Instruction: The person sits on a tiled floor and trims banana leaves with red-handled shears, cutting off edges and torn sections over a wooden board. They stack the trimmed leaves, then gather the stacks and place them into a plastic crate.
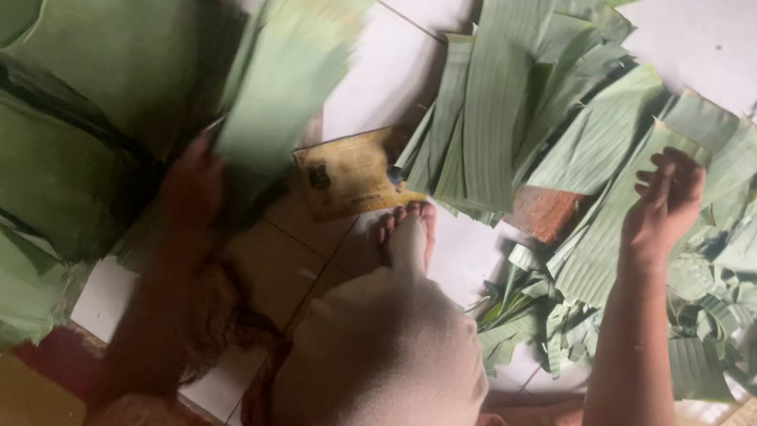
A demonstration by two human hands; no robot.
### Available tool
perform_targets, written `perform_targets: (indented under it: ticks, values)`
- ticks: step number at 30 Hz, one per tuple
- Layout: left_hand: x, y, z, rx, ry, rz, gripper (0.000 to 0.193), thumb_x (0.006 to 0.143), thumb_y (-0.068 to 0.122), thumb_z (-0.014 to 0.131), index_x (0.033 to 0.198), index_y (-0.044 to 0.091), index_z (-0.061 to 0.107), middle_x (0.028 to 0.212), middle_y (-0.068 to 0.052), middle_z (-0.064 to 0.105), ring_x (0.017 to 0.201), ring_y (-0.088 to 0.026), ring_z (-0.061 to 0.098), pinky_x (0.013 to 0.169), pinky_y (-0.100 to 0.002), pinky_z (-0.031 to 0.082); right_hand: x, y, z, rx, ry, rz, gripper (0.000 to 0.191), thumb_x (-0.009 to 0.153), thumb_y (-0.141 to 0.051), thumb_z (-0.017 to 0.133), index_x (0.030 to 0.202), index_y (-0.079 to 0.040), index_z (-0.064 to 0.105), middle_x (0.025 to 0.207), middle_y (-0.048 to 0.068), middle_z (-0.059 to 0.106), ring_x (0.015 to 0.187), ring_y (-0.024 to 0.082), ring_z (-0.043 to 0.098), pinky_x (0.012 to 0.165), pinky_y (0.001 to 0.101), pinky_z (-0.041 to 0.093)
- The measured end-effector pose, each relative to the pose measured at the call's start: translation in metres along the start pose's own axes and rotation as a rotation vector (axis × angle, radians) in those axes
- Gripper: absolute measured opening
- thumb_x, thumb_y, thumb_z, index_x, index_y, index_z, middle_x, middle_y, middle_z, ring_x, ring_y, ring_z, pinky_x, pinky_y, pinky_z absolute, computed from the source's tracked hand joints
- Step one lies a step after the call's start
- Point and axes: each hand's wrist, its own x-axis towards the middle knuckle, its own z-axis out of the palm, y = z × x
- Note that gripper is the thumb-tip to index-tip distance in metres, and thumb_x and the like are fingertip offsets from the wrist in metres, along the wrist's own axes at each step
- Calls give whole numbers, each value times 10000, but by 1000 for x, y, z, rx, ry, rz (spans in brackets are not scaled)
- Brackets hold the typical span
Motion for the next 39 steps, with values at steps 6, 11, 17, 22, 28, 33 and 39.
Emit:
perform_targets:
  ticks: [6,11,17,22,28,33,39]
  values:
    - [-118,-49,-101,289,-65,-491,411,1020,216,672,1359,-6,603,1235,-239,668,1044,-431,640,897,-489,511,-5,101,-64,-221,167,6,156,1016,-1,588,1099,-29,718,1012,77,730,858,142,677,808,266,541]
    - [-67,-4,-88,212,188,-198,383,1019,199,698,1331,-1,602,1210,-216,672,1066,-379,657,936,-440,524,-16,101,-71,-202,289,57,114,978,3,648,1070,-10,714,1012,89,753,930,121,700,865,254,553]
    - [76,157,50,-823,-193,30,398,1001,206,689,1322,1,574,1165,-171,659,1011,-269,668,875,-333,546,-30,50,2,-205,94,142,188,1016,-81,640,1155,18,719,1104,105,733,1017,157,676,921,281,500]
    - [140,275,118,-355,-499,4,670,1074,612,510,1316,2,641,1341,-313,609,1276,-454,571,1087,-508,434,-65,14,126,198,23,413,463,952,-216,689,1353,4,619,1231,139,731,1081,199,689,946,306,553]
    - [134,325,126,-487,-587,36,887,929,652,592,1551,48,407,1577,-313,373,1487,-440,327,1215,-485,275,-139,-17,212,-121,-113,378,1125,940,-459,737,1588,84,-6,1657,347,-48,1554,471,5,1241,450,131]
    - [146,317,105,-672,-756,-216,1306,698,551,897,1552,-38,104,1533,-331,283,1424,-396,324,1139,-470,310,-123,-19,194,-179,-125,604,1143,831,-449,789,1603,-11,68,1617,257,190,1514,417,211,1232,468,201]
    - [157,299,112,-639,-969,-365,900,619,448,921,1248,-100,585,1255,-258,686,1221,-329,662,1031,-472,496,-91,-4,202,-489,-194,736,1057,829,-366,795,1619,-72,157,1466,206,393,1376,409,413,1132,528,364]
